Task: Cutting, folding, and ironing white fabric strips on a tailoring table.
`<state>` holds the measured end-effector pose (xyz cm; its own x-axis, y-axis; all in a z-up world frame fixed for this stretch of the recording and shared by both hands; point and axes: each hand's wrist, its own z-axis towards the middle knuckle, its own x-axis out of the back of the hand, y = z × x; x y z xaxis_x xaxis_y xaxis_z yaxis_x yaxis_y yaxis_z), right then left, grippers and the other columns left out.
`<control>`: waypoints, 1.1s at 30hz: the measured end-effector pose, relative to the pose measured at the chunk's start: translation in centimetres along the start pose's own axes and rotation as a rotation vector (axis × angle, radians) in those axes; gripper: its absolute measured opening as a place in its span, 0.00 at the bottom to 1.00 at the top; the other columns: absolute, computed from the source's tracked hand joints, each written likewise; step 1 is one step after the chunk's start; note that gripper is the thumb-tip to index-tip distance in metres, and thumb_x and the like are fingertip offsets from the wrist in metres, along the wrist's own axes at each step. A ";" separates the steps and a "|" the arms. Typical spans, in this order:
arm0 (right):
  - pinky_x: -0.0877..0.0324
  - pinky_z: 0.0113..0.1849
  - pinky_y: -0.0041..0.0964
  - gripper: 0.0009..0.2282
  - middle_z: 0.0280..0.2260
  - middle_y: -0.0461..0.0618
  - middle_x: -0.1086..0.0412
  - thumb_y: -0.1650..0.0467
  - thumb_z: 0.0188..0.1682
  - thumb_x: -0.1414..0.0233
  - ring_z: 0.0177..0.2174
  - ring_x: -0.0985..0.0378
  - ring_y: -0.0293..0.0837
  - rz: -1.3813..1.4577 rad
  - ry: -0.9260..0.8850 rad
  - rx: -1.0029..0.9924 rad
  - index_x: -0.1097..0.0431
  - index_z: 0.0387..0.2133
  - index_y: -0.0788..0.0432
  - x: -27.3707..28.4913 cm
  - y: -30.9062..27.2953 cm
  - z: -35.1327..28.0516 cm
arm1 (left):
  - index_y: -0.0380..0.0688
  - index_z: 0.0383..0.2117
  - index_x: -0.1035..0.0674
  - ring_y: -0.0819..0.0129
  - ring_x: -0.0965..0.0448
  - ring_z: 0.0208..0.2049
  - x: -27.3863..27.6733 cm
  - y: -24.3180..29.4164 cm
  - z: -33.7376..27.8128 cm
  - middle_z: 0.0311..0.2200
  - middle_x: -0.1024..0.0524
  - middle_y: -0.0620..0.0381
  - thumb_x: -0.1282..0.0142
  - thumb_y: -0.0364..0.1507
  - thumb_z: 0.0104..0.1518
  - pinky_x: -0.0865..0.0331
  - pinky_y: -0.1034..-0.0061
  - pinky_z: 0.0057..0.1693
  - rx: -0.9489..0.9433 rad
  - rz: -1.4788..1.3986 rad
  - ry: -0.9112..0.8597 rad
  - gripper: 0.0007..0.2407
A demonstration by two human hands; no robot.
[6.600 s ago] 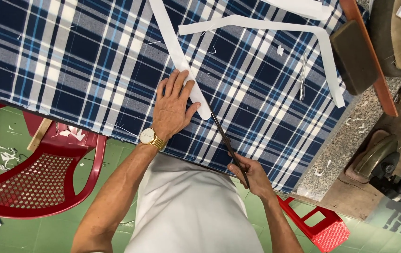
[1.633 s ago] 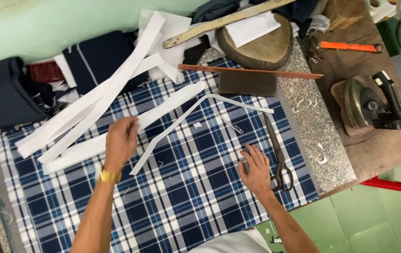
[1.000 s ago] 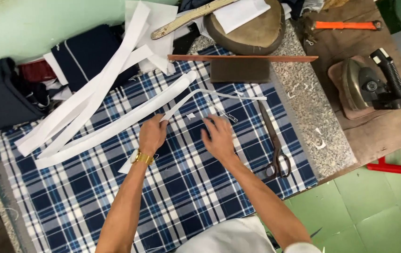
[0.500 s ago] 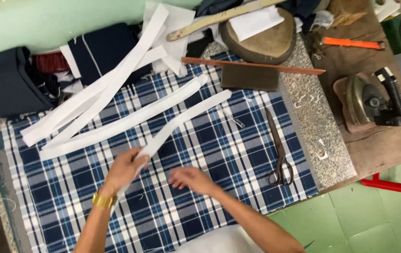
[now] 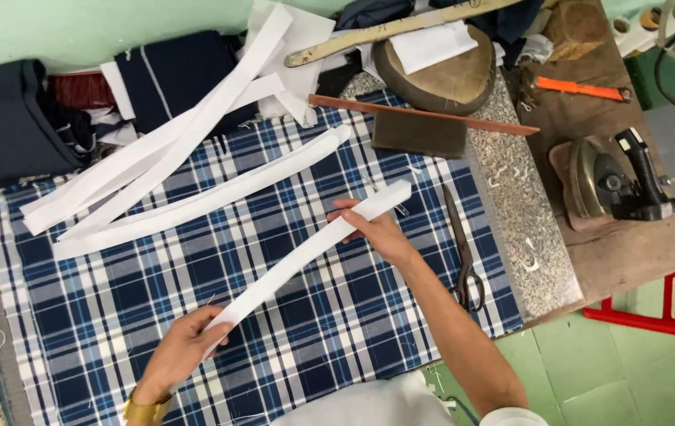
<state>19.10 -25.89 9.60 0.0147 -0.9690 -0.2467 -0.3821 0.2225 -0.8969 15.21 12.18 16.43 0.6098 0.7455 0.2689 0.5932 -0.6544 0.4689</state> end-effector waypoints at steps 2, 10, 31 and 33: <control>0.18 0.35 0.38 0.18 0.44 0.58 0.22 0.65 0.51 0.45 0.43 0.19 0.50 -0.001 0.004 -0.017 0.27 0.52 0.61 0.7 0.0 -1.0 | 0.46 0.47 0.14 0.68 0.28 0.22 0.2 0.0 -0.3 0.26 0.19 0.53 0.43 0.30 0.61 0.35 0.76 0.31 0.007 0.013 0.022 0.11; 0.19 0.31 0.37 0.18 0.44 0.60 0.22 0.69 0.49 0.43 0.37 0.18 0.52 -0.022 0.048 -0.030 0.26 0.52 0.63 2.6 -1.5 -3.5 | 0.45 0.40 0.12 0.67 0.28 0.25 0.7 -1.8 1.3 0.27 0.17 0.55 0.41 0.31 0.61 0.37 0.75 0.34 -0.016 0.079 0.088 0.08; 0.17 0.38 0.45 0.27 0.42 0.71 0.29 0.72 0.55 0.44 0.36 0.17 0.55 0.131 0.366 0.106 0.47 0.64 0.74 -0.8 -3.0 10.5 | 0.60 0.52 0.19 0.67 0.17 0.45 15.7 -2.0 19.0 0.35 0.15 0.65 0.52 0.34 0.67 0.44 0.58 0.68 -0.380 0.897 0.658 0.12; 0.18 0.43 0.46 0.33 0.58 0.77 0.42 0.69 0.53 0.42 0.48 0.23 0.59 -0.150 0.535 0.141 0.52 0.67 0.68 -0.2 -2.9 10.5 | 0.62 0.56 0.22 0.64 0.22 0.54 15.7 -1.5 21.3 0.44 0.18 0.58 0.50 0.47 0.62 0.51 0.55 0.69 -0.396 1.112 0.913 0.18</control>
<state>29.92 -25.25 8.39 -0.4245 -0.9024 0.0742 -0.2846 0.0552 -0.9571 35.08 22.19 2.00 0.0233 -0.1814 0.9831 -0.2111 -0.9621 -0.1725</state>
